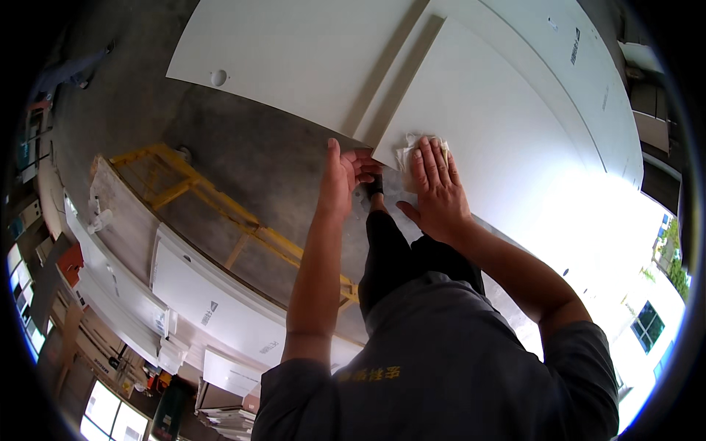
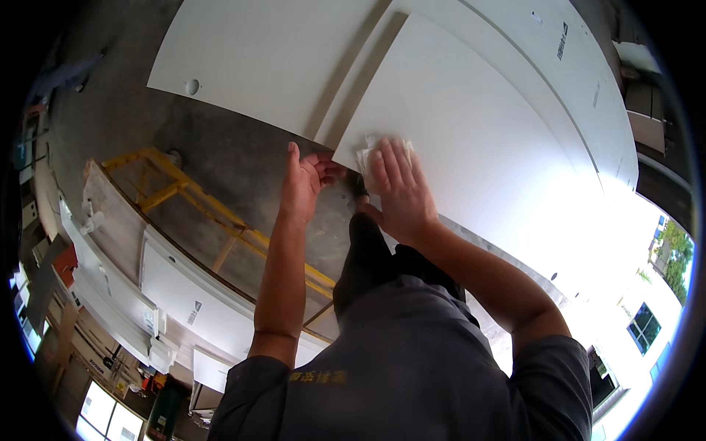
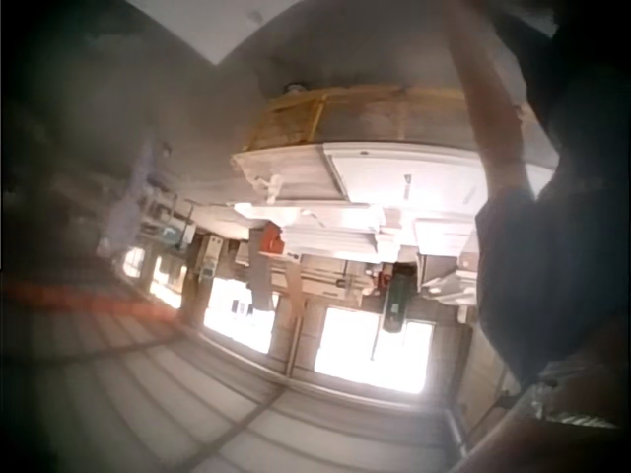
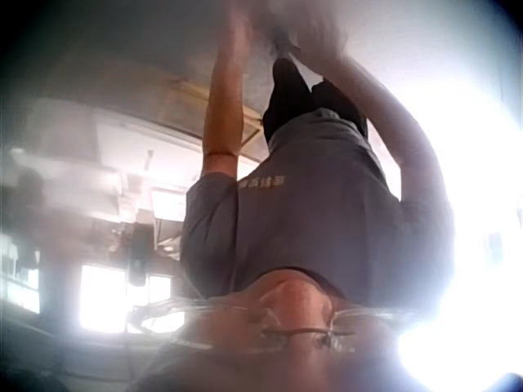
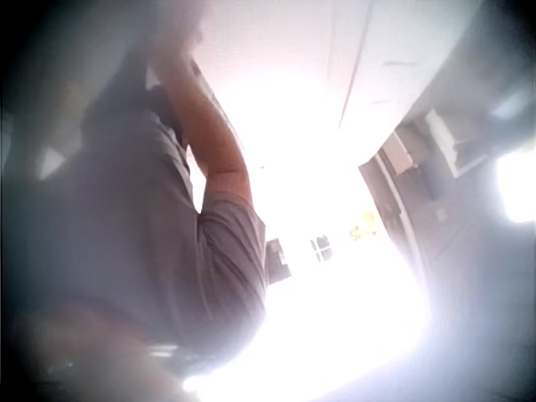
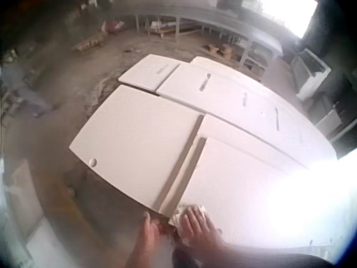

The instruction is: The person wipes the surfaces of large white panels with a cloth, then lifts and repositions them on a workbench. The person repeats this process across multiple panels, handling them one at a time.

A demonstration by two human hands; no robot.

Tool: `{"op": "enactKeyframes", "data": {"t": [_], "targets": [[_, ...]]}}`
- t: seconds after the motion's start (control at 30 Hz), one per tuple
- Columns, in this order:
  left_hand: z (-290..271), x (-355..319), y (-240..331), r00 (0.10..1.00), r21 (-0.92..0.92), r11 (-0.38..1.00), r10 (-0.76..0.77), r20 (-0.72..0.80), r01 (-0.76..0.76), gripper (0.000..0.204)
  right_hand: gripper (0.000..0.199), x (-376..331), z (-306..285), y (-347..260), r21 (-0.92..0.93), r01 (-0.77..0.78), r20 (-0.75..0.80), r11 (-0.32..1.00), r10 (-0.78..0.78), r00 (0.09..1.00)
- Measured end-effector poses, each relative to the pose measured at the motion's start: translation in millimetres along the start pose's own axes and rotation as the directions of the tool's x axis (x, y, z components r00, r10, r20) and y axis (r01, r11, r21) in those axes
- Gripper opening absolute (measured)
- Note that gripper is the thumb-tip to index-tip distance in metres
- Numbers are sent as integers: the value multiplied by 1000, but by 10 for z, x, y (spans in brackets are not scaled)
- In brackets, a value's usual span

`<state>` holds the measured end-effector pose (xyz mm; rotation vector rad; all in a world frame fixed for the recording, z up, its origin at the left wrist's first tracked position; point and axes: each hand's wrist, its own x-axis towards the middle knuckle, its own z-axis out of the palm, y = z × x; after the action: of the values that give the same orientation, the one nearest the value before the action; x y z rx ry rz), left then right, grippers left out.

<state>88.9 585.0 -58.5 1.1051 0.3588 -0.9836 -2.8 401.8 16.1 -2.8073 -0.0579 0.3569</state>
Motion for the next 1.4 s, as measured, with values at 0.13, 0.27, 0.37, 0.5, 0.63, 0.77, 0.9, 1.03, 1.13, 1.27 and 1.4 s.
{"op": "enactKeyframes", "data": {"t": [0.13,0.27,0.37,0.5,0.63,0.77,0.9,1.03,1.13,1.27,1.4], "targets": [[183,-21,191,997,28,999,-34,-72,36,96,98,470,138,-294,29,72,-170,997,-66,983],[25,-69,140,1000,79,997,0,21,-2,93,91,-173,76,21,-83,-10,4,997,10,1000],[12,6,85,1000,45,999,10,-3,-10,93,97,201,128,-278,-36,21,-70,999,-24,997],[2,-69,168,998,121,992,33,55,-39,93,103,136,205,-252,-17,18,-88,1000,-20,996],[24,-60,124,999,107,993,38,20,-40,95,101,17,187,-164,-47,12,-42,999,-14,999],[-16,-73,132,997,145,987,61,53,-68,97,96,239,135,-333,-78,56,-60,995,-61,996],[59,-168,174,998,174,983,64,-16,-60,97,92,-150,182,-142,-187,-32,44,982,41,998],[-37,-69,100,996,186,978,93,6,-92,92,90,312,184,-457,-71,-9,-100,997,2,995],[28,-193,204,952,365,908,270,-141,-204,85,90,-14,190,-180,6,-91,-107,996,91,990],[5,-394,386,860,520,796,468,-202,-311,81,101,-1708,416,879,39,-361,-101,932,363,926],[439,-296,602,784,671,594,620,-30,-444,69,99,-2197,423,1004,65,-528,-217,847,528,821]]}}
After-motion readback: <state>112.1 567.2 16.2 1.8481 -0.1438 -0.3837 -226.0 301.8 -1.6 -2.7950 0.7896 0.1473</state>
